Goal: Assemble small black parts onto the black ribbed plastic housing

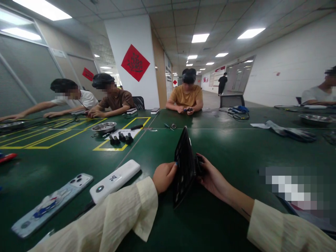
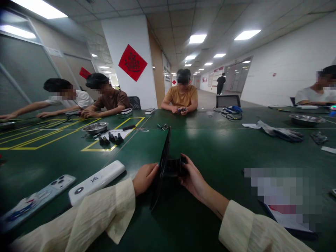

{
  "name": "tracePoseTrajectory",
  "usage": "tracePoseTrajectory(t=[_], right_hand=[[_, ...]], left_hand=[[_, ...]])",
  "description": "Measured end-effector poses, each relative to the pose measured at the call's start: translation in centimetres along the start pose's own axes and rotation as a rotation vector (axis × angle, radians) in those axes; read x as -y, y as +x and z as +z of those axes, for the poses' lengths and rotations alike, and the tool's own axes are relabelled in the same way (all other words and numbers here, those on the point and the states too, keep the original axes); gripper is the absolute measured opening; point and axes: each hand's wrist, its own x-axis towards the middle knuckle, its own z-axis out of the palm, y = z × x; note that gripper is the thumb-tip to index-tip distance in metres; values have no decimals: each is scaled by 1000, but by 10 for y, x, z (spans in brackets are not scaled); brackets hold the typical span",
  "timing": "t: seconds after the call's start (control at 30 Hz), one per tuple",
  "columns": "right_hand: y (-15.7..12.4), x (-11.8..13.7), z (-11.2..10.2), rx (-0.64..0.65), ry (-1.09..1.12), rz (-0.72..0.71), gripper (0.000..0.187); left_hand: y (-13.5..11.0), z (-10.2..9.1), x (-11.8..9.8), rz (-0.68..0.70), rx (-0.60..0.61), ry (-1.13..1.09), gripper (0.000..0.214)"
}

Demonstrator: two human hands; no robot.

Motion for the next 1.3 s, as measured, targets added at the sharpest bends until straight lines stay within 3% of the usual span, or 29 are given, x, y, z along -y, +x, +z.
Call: tracePoseTrajectory(t=[0.3,0.8,1.3], right_hand=[[-9,-2,9,1,-143,-27,48],[-12,-2,10,-25,-182,-38,50],[-15,-1,13,-24,-198,-52,44]], left_hand=[[-4,-1,5,-90,-24,-242,54],[-7,3,9,-21,-90,-218,39],[-6,1,6,-60,-25,-310,45]])
